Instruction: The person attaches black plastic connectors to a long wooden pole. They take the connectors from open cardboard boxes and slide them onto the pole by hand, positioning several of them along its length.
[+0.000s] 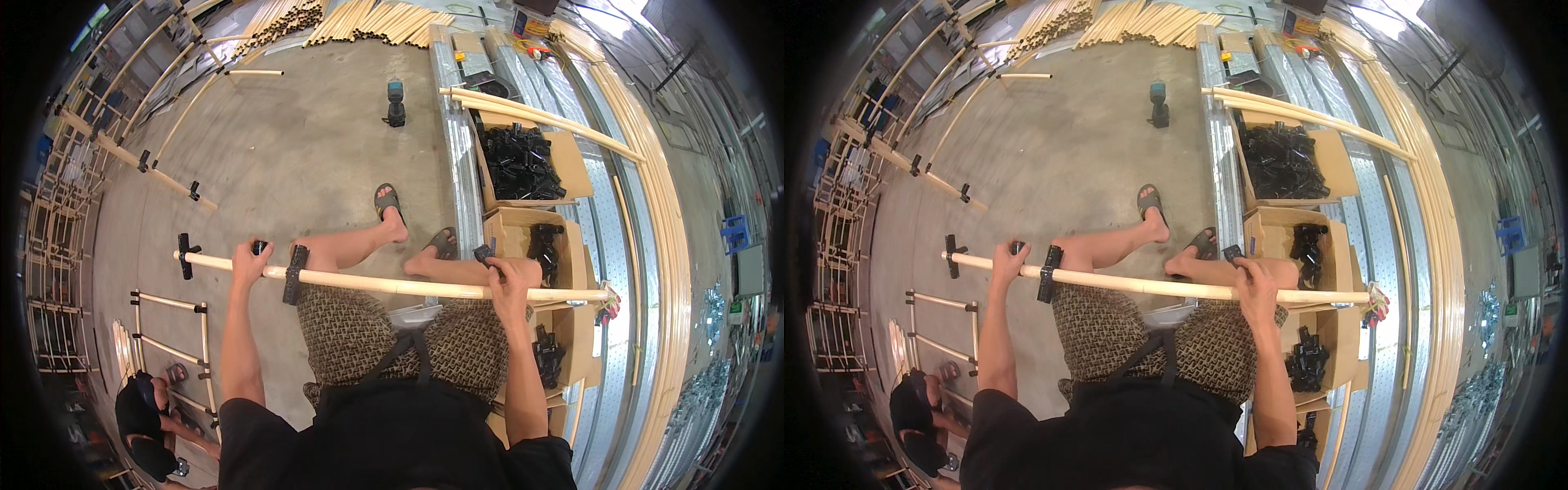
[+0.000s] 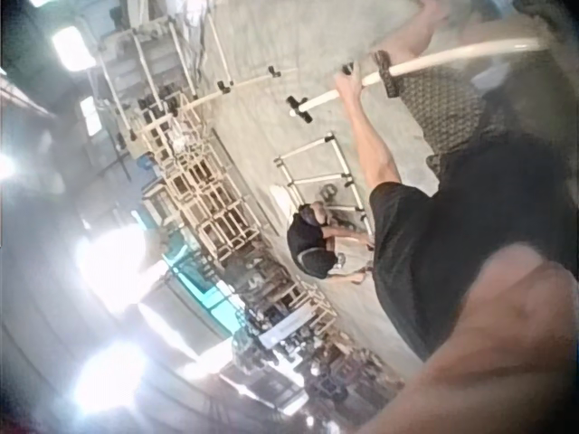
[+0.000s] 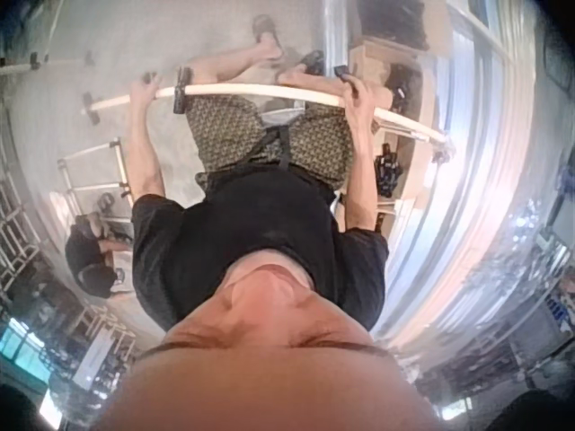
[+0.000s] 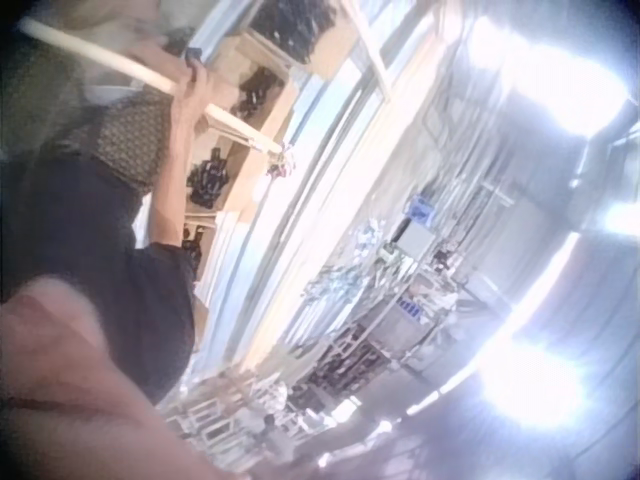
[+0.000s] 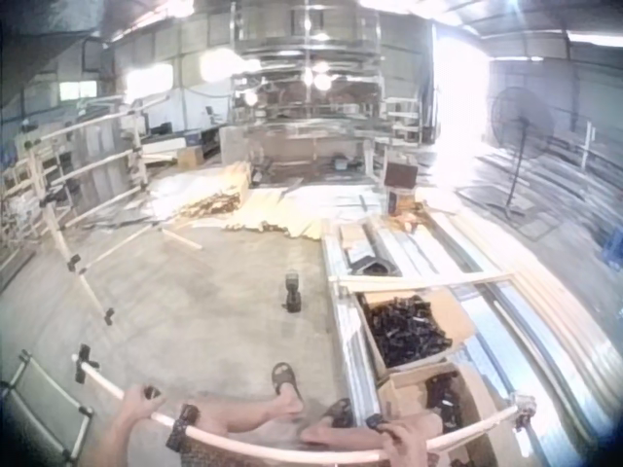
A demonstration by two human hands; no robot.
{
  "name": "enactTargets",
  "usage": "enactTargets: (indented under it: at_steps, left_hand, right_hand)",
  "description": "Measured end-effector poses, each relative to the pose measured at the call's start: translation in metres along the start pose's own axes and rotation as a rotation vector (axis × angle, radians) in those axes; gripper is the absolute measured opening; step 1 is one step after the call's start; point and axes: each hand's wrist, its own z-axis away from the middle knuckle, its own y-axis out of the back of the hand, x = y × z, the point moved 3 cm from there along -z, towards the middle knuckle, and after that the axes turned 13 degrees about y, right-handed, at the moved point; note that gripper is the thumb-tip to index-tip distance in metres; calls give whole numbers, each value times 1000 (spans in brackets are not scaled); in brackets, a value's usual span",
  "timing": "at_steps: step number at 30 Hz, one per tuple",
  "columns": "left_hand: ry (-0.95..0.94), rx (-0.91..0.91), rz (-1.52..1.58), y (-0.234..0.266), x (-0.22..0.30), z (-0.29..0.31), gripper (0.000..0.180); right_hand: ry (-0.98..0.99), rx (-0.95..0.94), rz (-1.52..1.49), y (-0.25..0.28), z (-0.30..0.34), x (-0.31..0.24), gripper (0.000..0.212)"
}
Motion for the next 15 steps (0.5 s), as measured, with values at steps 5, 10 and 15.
enactTargets:
  at_steps: [5, 10, 15]
  left_hand:
    - [-47, 1, -33, -18, -1, 5, 42]
    - [-24, -98, -186, -15, 14, 5, 46]
    - [-204, 111, -139, -9, 44, 16, 47]
  right_hand:
    - [-19, -15, 23, -10, 5, 15, 19]
    - [-79, 46, 19, -15, 15, 31, 20]
    - [-219, 159, -162, -14, 22, 51, 23]
